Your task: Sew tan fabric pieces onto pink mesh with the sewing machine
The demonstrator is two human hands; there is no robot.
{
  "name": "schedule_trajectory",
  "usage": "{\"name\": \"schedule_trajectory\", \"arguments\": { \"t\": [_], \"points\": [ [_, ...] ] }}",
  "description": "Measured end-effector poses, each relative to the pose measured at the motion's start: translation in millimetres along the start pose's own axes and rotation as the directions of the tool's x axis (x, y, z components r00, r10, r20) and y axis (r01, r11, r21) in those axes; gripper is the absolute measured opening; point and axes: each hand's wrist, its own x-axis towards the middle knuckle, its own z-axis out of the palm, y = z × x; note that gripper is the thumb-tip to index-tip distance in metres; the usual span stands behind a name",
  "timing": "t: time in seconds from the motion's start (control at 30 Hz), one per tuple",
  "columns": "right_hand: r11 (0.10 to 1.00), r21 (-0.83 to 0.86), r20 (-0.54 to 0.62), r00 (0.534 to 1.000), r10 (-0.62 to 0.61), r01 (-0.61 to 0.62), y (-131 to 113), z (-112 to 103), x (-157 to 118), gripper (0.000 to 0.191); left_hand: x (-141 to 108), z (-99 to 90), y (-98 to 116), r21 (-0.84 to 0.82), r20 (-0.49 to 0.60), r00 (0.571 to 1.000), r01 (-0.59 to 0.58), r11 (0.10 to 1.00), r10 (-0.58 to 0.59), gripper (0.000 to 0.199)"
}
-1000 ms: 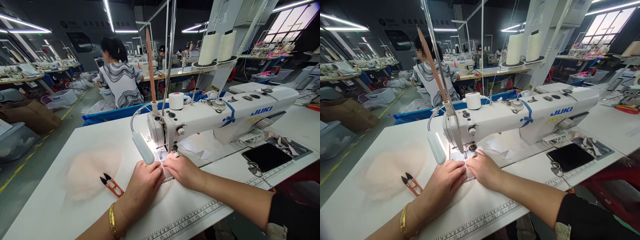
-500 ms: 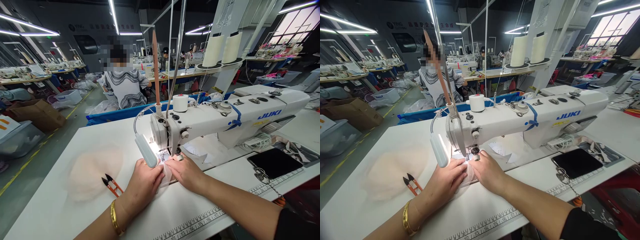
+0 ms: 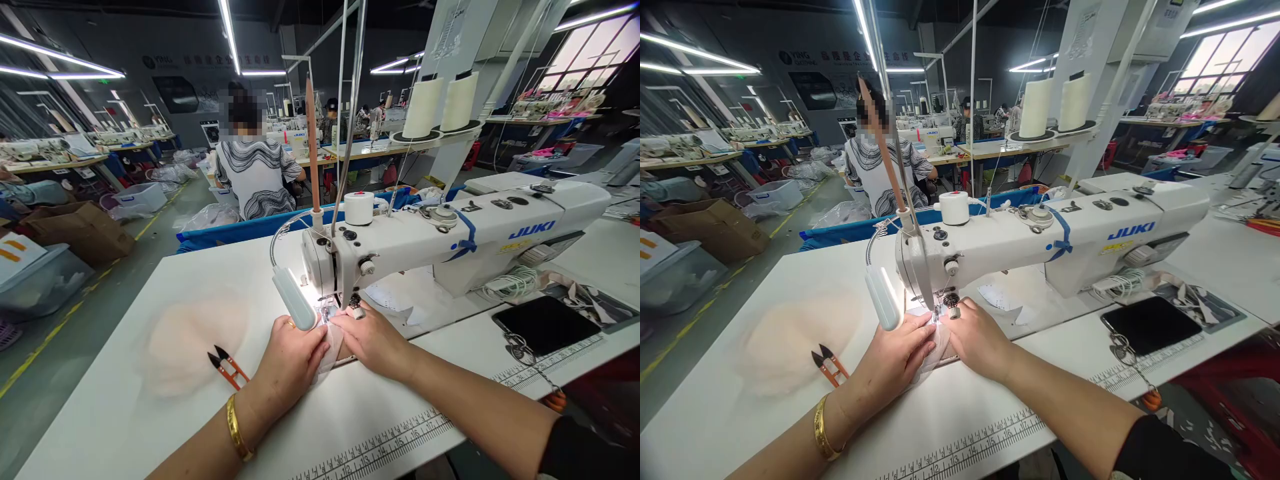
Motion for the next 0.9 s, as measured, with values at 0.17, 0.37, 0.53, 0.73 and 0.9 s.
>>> {"name": "schedule_trajectory", "arguments": {
  "t": [0.17,0.37,0.53,0.73,0.9],
  "points": [
    [0.995,0.079,0.006,0.998,-0.067,0.066,-0.2,-6.5,-4.5,0.028,-8.2,-14.9,11.7,-0.021,0.099,0.995,0.026,0.999,-0.023,0.031],
    [0.974,0.158,-0.01,0.986,-0.164,0.164,0.6,0.6,-7.3,0.019,-16.2,-13.3,16.8,-0.062,0.112,0.993,0.045,0.997,-0.038,0.006],
    [0.954,0.297,-0.115,0.993,-0.013,0.047,-2.8,-0.2,-2.4,0.016,-0.1,4.0,4.0,-0.233,0.027,0.988,0.154,0.96,-0.152,0.019],
    [0.909,0.407,-0.112,0.982,0.152,-0.094,-10.9,-6.8,3.7,0.018,13.6,-4.9,3.6,-0.376,0.081,0.969,0.248,0.893,-0.235,0.028],
    [0.89,0.435,-0.09,0.976,0.197,-0.14,-13.3,-5.8,3.9,0.019,14.8,-5.7,1.9,-0.419,0.118,0.958,0.287,0.861,-0.262,0.026]
  ]
}}
